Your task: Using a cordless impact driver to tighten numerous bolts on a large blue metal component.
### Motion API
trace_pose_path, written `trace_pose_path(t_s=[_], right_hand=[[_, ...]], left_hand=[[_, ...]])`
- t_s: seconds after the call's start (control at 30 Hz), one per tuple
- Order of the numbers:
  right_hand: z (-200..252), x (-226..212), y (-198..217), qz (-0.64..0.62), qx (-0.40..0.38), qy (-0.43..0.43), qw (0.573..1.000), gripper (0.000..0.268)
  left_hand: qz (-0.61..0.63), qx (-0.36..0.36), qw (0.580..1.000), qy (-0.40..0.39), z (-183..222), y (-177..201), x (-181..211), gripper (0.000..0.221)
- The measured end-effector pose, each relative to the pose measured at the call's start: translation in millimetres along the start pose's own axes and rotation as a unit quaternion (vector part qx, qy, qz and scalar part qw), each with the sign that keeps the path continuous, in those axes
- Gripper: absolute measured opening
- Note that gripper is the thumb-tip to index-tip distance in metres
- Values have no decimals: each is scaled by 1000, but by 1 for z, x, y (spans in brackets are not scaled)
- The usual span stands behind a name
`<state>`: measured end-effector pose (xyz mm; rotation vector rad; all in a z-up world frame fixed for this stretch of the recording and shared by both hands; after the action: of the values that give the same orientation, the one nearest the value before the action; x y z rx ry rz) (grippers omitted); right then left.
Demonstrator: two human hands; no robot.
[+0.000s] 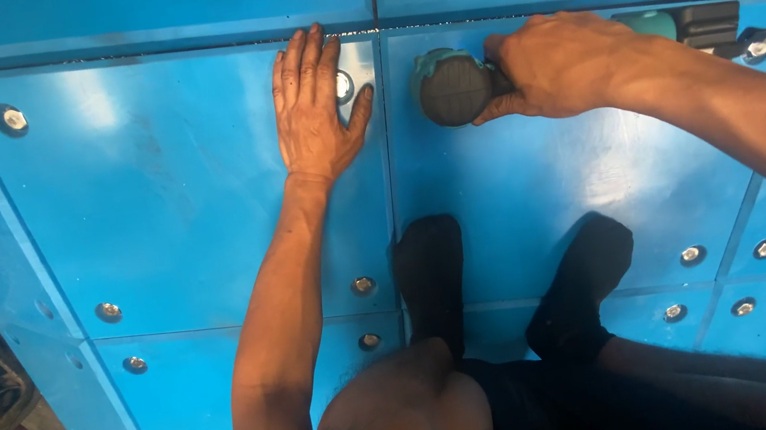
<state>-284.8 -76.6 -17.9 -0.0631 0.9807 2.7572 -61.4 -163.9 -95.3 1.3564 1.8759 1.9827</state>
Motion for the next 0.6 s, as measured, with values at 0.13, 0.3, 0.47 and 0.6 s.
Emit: trace_pose_path(t_s=[0.13,0.3,0.47,0.6], right_hand=[[3,0,4,-6,-2,-6,1000,73],[3,0,2,-18,16,9,1000,71],[2,3,0,-2,27,2,1000,69],[3,2,1,-4,20,11,1000,70]], left_hand=[[-2,4,1000,5,-1,0,-1,61],[5,4,1000,1,0,1,1,59],[15,21,1000,-5,0,4,2,59],[16,15,1000,2,-2,4,3,59]])
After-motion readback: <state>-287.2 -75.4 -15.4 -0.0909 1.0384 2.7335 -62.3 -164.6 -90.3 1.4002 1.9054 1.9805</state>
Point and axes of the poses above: each hand's wrist, its own z-axis away from the middle knuckle, its own y-axis out of the back of the hand, x = y × z, the point moved 7 cm from there along -z, towards the middle knuckle, and after that the axes turned 7 degrees about x, right-handed, at the moved point
